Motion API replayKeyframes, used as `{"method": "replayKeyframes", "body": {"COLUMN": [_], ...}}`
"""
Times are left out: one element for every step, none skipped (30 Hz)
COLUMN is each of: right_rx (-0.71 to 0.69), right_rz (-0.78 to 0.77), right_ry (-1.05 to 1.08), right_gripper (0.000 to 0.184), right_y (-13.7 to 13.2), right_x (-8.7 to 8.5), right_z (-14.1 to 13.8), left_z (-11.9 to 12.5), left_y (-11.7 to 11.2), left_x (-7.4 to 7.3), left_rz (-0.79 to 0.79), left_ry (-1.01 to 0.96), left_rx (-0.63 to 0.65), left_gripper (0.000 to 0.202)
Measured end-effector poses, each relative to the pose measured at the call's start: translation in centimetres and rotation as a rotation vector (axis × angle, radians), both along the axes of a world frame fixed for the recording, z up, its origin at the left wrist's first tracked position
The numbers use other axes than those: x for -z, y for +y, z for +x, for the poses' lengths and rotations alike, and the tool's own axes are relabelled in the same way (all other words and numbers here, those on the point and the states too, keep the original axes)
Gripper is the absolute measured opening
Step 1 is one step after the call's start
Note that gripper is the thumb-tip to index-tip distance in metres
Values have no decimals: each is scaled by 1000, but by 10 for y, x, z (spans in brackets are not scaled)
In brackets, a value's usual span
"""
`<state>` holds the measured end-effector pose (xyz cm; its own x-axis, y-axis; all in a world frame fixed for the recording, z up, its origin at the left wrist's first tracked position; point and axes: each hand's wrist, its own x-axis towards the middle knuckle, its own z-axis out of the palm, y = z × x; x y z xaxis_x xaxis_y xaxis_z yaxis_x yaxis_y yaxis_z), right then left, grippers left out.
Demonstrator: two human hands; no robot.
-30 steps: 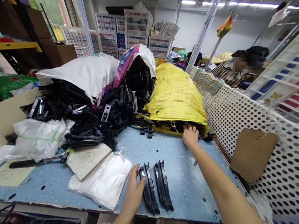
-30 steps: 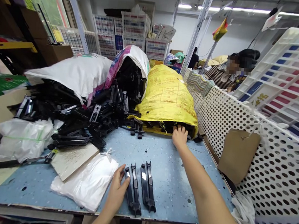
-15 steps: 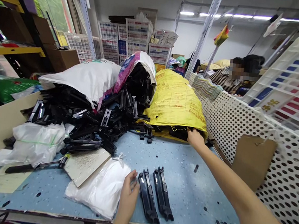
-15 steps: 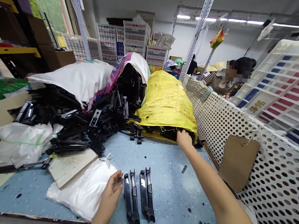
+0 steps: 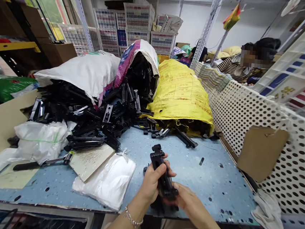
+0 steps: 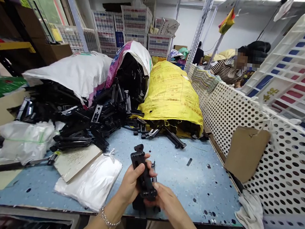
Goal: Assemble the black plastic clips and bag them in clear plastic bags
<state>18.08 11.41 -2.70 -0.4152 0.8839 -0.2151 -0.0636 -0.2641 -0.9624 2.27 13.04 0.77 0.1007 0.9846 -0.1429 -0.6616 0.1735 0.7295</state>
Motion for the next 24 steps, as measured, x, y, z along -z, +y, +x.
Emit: {"method": "replayKeyframes", "body": {"right_rx": [41, 93, 145, 174, 182, 175, 169, 163, 150, 131, 109, 84, 52, 10, -39, -94, -147, -190, -209, -209, -201, -210, -235, -250], "right_rz": [110, 245, 393, 541, 686, 812, 902, 932, 900, 823, 731, 656, 626, 655, 729, 823, 908, 964, 975, 934, 855, 758, 665, 593], "right_ry": [-101, -197, -287, -369, -445, -505, -542, -546, -514, -456, -396, -347, -322, -323, -349, -393, -438, -472, -489, -487, -467, -439, -417, -423], "right_gripper": [39, 38, 36, 35, 33, 32, 32, 33, 34, 36, 37, 38, 39, 40, 40, 39, 38, 35, 33, 32, 31, 32, 33, 35], "right_y": [1, 6, 12, 19, 26, 33, 38, 42, 45, 46, 46, 44, 40, 35, 28, 20, 11, 2, -7, -15, -20, -22, -20, -12], "right_x": [-9, -19, -30, -41, -51, -59, -64, -68, -69, -68, -66, -64, -60, -57, -53, -49, -45, -41, -37, -33, -29, -25, -22, -20], "right_z": [-3, -4, -6, -9, -14, -22, -30, -40, -49, -57, -62, -65, -66, -65, -62, -60, -57, -56, -57, -59, -62, -64, -66, -66], "left_z": [-2, -5, -7, -8, -9, -10, -10, -11, -13, -16, -21, -26, -32, -38, -43, -48, -51, -52, -53, -53, -53, -53, -54, -56], "left_y": [-4, -9, -14, -19, -23, -26, -27, -28, -27, -25, -22, -20, -18, -16, -14, -14, -14, -14, -15, -16, -17, -18, -19, -19], "left_x": [-2, -4, -6, -8, -11, -14, -16, -19, -21, -22, -22, -23, -23, -23, -23, -23, -24, -24, -23, -22, -20, -16, -10, -3], "left_rz": [-11, -18, -23, -30, -41, -54, -65, -72, -74, -74, -77, -87, -105, -128, -150, -169, -180, -183, -177, -163, -144, -125, -111, -107], "left_ry": [54, 109, 155, 191, 215, 236, 261, 294, 329, 359, 373, 364, 331, 284, 237, 198, 175, 168, 180, 213, 267, 332, 391, 433], "left_rx": [-15, -15, -2, 22, 41, 50, 45, 22, -11, -47, -80, -108, -127, -138, -143, -145, -142, -133, -133, -151, -183, -229, -289, -357], "left_gripper": [51, 49, 48, 47, 46, 45, 45, 44, 43, 43, 44, 45, 47, 50, 52, 54, 55, 56, 55, 53, 51, 50, 52, 56]}}
